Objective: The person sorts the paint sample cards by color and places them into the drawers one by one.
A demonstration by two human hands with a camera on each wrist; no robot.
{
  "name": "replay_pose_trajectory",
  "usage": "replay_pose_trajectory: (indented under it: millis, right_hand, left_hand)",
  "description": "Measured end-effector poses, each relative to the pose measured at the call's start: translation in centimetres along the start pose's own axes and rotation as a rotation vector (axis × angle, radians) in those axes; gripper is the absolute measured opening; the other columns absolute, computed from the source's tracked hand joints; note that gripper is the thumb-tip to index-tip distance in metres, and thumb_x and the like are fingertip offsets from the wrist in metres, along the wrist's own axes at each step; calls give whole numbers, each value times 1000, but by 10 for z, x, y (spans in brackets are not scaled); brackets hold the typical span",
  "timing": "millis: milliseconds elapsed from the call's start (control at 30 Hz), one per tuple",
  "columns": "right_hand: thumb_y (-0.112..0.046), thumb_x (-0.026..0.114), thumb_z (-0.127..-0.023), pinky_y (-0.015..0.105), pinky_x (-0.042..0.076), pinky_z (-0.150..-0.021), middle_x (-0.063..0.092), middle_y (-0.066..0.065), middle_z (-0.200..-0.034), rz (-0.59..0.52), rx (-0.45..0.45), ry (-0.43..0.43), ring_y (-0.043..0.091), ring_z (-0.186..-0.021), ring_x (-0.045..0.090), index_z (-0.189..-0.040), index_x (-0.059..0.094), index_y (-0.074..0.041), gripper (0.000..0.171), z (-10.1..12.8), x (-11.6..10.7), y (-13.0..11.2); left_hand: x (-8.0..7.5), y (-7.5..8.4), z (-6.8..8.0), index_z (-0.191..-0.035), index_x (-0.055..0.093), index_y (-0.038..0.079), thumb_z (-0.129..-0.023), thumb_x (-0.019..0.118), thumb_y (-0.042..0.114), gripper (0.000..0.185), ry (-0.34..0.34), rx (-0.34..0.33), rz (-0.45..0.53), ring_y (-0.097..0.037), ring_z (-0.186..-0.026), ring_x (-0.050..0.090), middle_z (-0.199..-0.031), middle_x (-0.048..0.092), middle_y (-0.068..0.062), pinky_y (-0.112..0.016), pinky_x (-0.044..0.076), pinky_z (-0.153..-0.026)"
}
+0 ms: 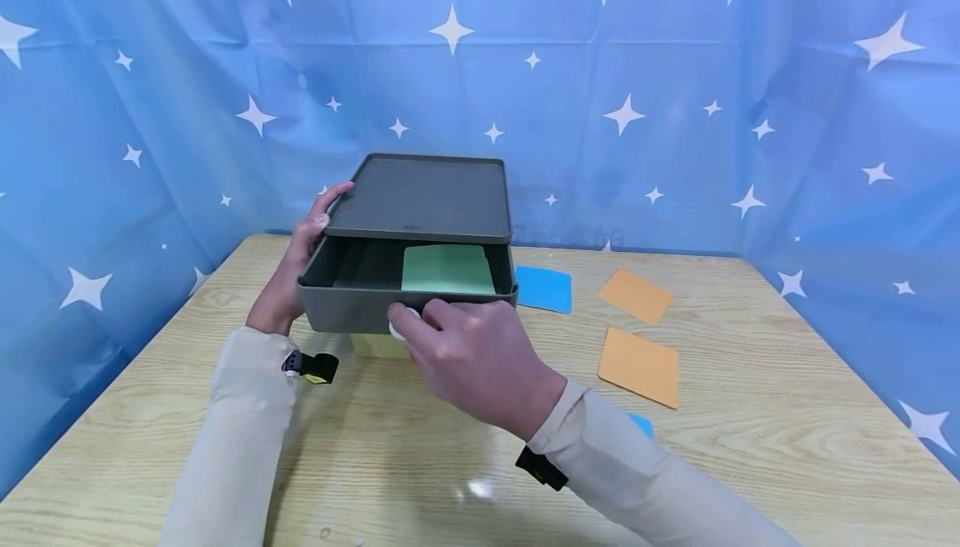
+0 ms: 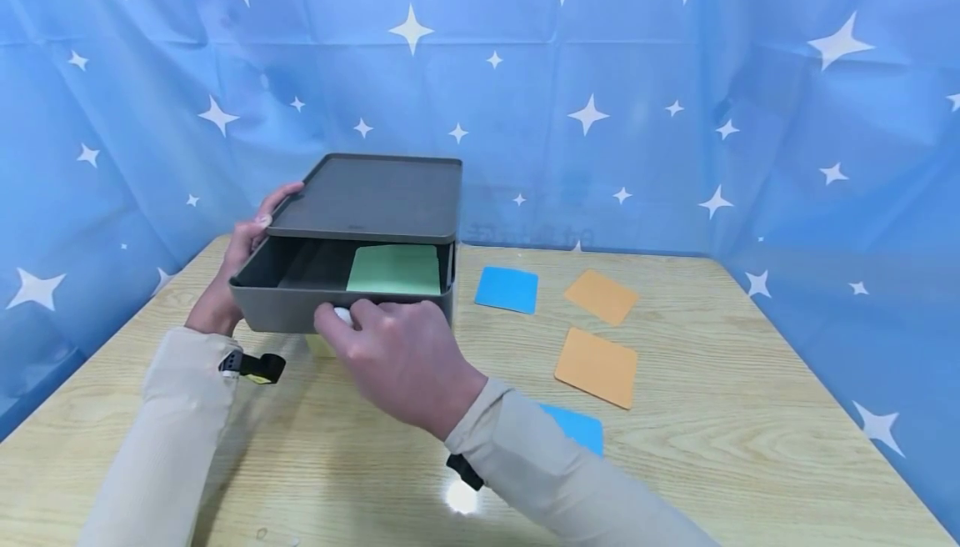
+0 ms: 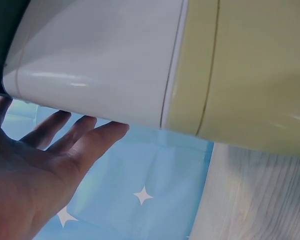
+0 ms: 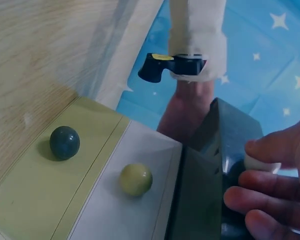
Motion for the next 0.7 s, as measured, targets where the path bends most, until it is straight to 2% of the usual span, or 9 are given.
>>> replay_pose_trajectory:
  millis: [167,367,700]
  right_hand:
    - [-23,77,-87,24,45,-46,64,-3,-68,-6,47,-57,10,-54,59,-103,67,-17,19,-3,8,8]
    - [-24,79,-86,25,51,-52,71,-2,-76,-20,96,-109,12,-62,66,-108,69,-17,26,-7,20,16]
    - [-21,76,-88,25,52,-54,75,-1,-85,-71,148,-163,13,-67,70,-113,69,-17,26,-13,32,26]
  left_hand:
    - [-2,-3,-1,-159,22,35,-103,21,48,57,23,-22,-38,-19,-140,29,-167,5,9,-21,40,-98]
    - [-1,-5,-1,-158,24,39,-101,20,51,58,55,-57,-75,-20,-138,31,-167,10,6,-35,34,-101]
    - [-4,-5,1,-156,24,43,-102,17,52,55,64,-76,-116,-21,-123,45,-164,21,-4,-40,39,-94]
Point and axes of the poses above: each hand's wrist, its own z-axis away from the middle knuckle, its own x-axis out of the palm, y = z × x, the point moved 3 cm from there along -z, towards the middle knuckle
